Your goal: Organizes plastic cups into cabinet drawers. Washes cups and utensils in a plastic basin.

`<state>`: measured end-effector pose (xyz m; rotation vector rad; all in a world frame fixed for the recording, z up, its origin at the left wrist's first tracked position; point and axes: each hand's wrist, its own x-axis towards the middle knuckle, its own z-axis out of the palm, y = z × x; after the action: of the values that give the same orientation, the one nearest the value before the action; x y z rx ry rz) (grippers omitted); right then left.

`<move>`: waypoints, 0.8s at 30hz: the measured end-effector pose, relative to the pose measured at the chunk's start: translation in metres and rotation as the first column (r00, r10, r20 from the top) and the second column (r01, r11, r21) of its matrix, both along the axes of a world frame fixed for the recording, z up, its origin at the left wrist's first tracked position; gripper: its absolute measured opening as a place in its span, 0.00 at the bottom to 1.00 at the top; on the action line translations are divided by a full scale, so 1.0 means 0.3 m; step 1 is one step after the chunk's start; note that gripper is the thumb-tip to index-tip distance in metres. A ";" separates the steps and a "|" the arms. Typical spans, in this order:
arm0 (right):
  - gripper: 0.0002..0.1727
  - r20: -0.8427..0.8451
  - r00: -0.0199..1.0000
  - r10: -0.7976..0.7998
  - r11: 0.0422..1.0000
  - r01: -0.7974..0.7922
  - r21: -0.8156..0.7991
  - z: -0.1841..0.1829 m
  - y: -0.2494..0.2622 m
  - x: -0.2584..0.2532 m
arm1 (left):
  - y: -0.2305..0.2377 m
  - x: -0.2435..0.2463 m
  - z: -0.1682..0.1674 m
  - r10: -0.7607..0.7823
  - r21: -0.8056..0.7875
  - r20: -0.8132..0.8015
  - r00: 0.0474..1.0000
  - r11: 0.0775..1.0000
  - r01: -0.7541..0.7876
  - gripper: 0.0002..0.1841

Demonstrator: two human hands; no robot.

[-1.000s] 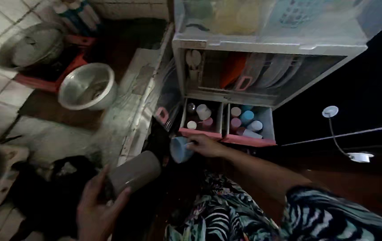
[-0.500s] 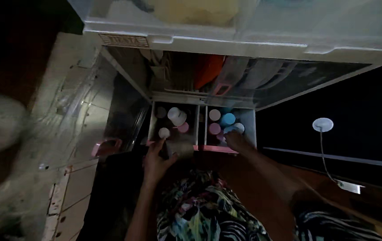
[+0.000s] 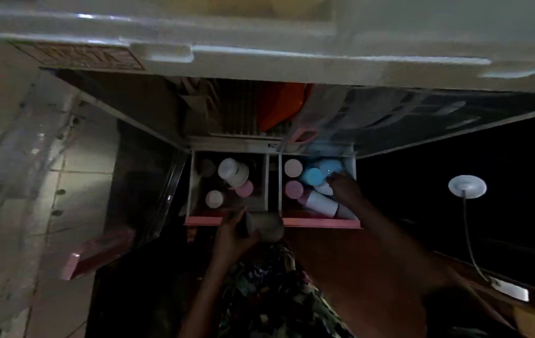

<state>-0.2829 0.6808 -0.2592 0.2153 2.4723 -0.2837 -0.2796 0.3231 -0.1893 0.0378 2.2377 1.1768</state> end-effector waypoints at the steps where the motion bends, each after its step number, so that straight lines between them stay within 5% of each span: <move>1: 0.18 -0.015 1.000 0.013 1.000 -0.013 0.004 -0.036 0.023 -0.018 | 0.014 0.000 -0.009 -0.010 0.024 0.006 1.000 1.000 0.009 0.39; 12: 0.16 0.160 0.986 0.040 0.994 -0.056 0.096 -0.302 0.104 -0.114 | 0.197 0.025 -0.105 0.060 0.233 -0.133 0.989 0.972 -0.028 0.40; 15: 0.14 -0.029 0.998 0.047 0.999 -0.048 -0.023 -0.317 0.134 -0.069 | 0.288 0.041 -0.148 -0.001 0.226 -0.179 0.984 0.973 0.042 0.39; 19: 0.17 -0.197 0.932 -0.305 0.951 0.287 -0.112 -0.219 0.061 0.039 | 0.414 0.063 -0.174 -0.151 0.142 -0.183 0.971 0.974 0.178 0.36; 22: 0.24 0.022 0.858 -0.514 0.857 0.514 -0.038 -0.120 0.000 0.127 | 0.461 0.045 -0.153 -0.249 0.046 -0.164 0.954 0.965 0.260 0.36; 24: 0.28 0.195 0.844 -0.499 0.859 0.511 -0.016 -0.145 -0.015 0.173 | 0.468 0.034 -0.145 -0.264 0.022 -0.142 0.954 0.963 0.270 0.36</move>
<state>-0.2311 0.6763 -0.3027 0.8356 2.1780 -0.5419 -0.2695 0.4635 -0.2328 0.4376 2.2394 1.0995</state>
